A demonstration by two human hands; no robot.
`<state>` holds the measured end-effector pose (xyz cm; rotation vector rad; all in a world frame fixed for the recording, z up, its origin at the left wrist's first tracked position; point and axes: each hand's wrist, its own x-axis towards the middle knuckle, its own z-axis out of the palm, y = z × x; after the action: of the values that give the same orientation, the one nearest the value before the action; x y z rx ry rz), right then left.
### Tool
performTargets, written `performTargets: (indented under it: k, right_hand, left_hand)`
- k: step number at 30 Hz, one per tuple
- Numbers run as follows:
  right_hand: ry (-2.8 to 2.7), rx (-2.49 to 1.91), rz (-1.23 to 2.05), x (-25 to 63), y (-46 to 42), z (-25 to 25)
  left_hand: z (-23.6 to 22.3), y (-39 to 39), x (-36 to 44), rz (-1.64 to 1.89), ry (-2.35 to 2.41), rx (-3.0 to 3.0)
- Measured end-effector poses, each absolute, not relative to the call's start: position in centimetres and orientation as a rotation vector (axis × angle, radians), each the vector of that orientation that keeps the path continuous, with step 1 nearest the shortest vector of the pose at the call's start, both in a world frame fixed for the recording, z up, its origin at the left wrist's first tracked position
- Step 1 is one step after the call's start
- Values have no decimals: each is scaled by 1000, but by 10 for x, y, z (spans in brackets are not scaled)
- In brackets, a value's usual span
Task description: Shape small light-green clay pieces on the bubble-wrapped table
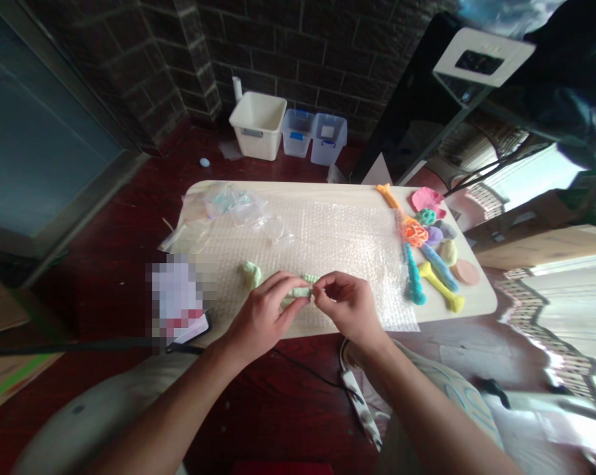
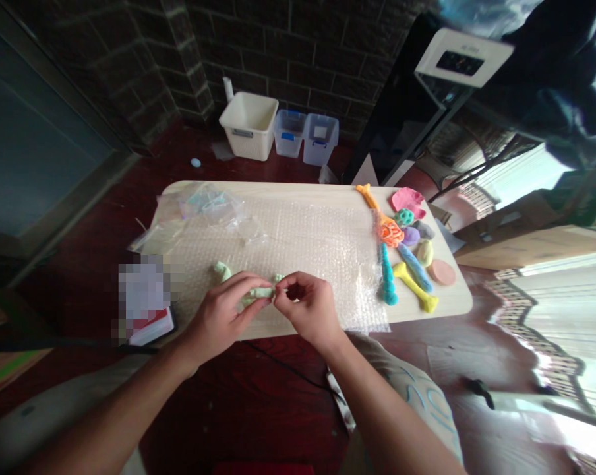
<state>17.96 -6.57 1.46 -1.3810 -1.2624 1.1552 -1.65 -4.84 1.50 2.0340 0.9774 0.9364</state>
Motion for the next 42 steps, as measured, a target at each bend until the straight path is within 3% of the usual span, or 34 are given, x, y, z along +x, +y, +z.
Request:
performTargets:
  k: [8, 22, 25, 30, 36, 39, 42]
  right_hand:
    - [-779, -1138, 1338, 186, -54, 15]
    - [-1140, -1190, 1371, 179, -62, 17]
    - [-1331, -1153, 1227, 181, -64, 18]
    - [-1754, -1152, 719, 182, -68, 24]
    - [-1905, -1204, 387, 180, -75, 23]
    - [-1779, -1284, 492, 180, -74, 21]
    - [-1299, -1330, 850, 185, -66, 20]
  left_hand:
    - [15, -47, -17, 865, 941, 2007]
    - [24, -45, -18, 860, 995, 1753]
    - [24, -45, -17, 881, 978, 1712]
    - [21, -46, -16, 876, 955, 1590]
    - [21, -48, -13, 807, 930, 1528]
    - [20, -47, -14, 784, 955, 1560]
    - [15, -46, -18, 809, 1050, 1757]
